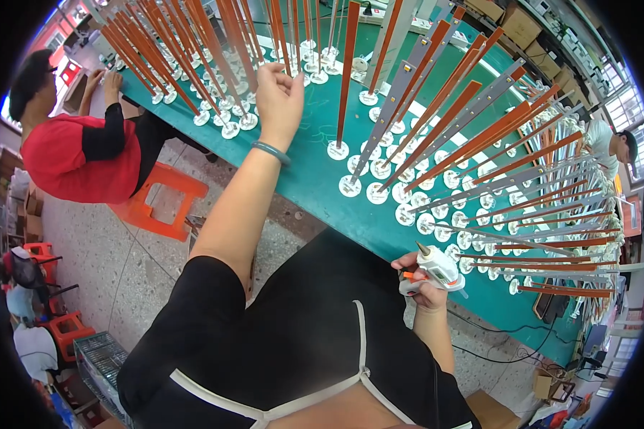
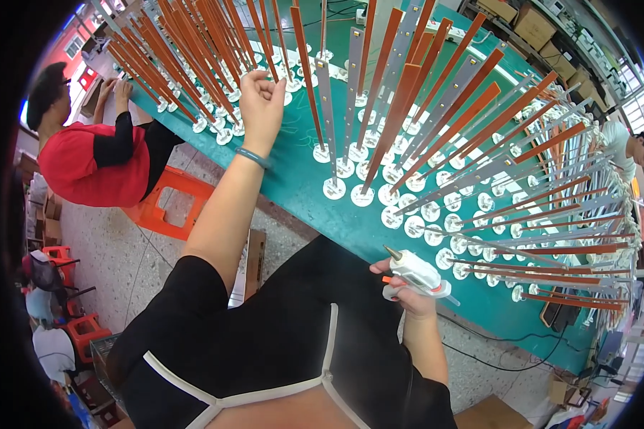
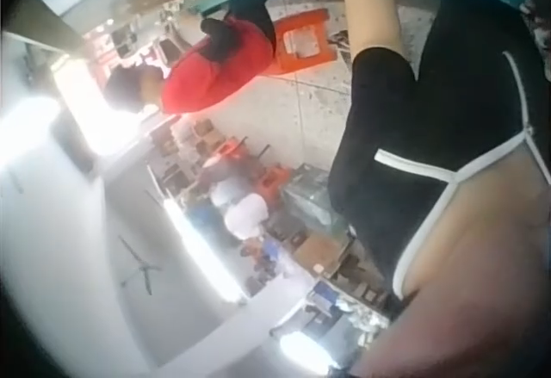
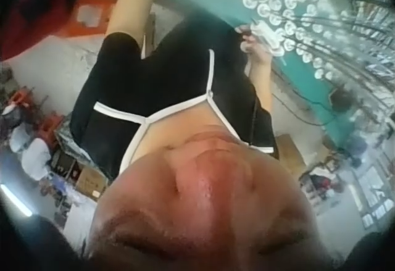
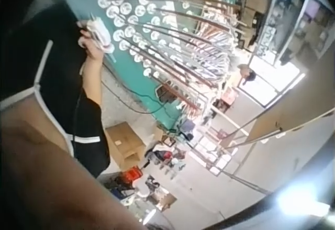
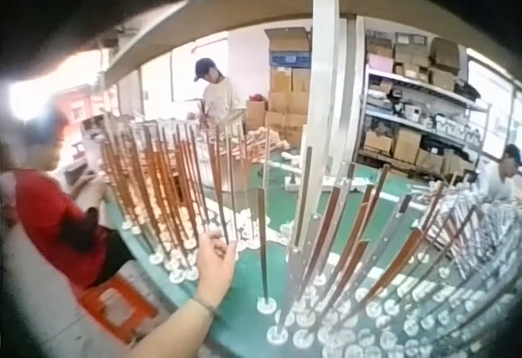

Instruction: The worker uses a hot glue gun to apply adhesive into small circular bases and inserts wooden rods into them at a factory workstation.

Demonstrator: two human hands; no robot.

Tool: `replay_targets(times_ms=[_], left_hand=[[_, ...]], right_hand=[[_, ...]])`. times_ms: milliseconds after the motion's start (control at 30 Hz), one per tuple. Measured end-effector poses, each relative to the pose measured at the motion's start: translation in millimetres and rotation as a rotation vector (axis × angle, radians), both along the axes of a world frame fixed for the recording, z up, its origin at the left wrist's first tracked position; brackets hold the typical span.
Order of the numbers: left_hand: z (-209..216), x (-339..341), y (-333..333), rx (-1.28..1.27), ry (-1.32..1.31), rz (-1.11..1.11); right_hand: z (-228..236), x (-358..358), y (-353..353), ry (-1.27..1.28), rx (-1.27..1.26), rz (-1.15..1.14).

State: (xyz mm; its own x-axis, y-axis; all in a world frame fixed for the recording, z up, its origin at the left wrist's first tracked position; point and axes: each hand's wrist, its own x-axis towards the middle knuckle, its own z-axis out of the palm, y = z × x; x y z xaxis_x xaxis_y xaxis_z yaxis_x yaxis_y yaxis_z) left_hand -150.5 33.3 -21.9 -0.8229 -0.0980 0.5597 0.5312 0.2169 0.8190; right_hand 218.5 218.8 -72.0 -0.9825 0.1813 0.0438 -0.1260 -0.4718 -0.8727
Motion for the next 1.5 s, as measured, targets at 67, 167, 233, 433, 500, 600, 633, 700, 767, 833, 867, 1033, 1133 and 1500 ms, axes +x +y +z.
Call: replay_targets(times_ms=[67,167,233,433,500,600,633,700,767,833,867,1033,1133,1500], left_hand=[[-14.1,-11.0,-5.8,-0.052,0.021,0.029],[-16.0,-16.5,-0.9,-0.334,-0.072,0.142],[-15.4,-21.5,-1.7,-0.357,-0.091,0.145],[-7.8,-10.7,-13.9,-0.363,0.093,0.149],[-6.8,6.2,-26.8,-0.39,0.21,0.143],[11.5,59.6,-46.2,-0.26,0.005,-0.053],[13.2,77.5,-53.0,-0.159,-0.151,-0.189],[7.4,102.8,-66.9,-0.138,-0.196,-0.266],[-1.9,119.4,-75.1,-0.147,-0.192,-0.352],[-4.3,125.9,-73.4,-0.184,-0.166,-0.369],[-5.5,129.1,-71.6,-0.219,-0.136,-0.386],[-2.7,141.7,-58.8,-0.183,-0.143,-0.522],[3.0,157.2,-52.1,-0.253,-0.086,-0.636],[-11.1,160.5,-34.5,-0.342,0.03,-0.81]], right_hand=[[-0.8,-4.0,-1.9,0.123,0.005,0.01],[4.5,-4.6,-3.8,0.086,0.084,0.004],[5.6,-1.3,-4.7,0.054,0.1,-0.002],[6.1,-2.1,-10.7,0.034,0.089,-0.052],[0.3,-5.6,-8.5,0.093,0.096,-0.027],[-4.0,-7.9,-11.5,0.157,0.128,-0.038],[-3.1,-6.8,-11.8,0.13,0.138,-0.024],[-0.8,-6.5,-11.2,0.098,0.145,-0.01],[0.1,-7.0,-11.1,0.102,0.164,0.015],[0.6,-8.5,-11.6,0.116,0.177,0.038],[1.0,-7.9,-11.1,0.111,0.175,0.037],[3.6,-8.0,-15.0,-0.006,0.215,-0.001],[17.0,-11.0,-19.0,-0.113,0.174,0.026],[41.1,-13.4,-20.7,-0.302,0.869,0.014]])
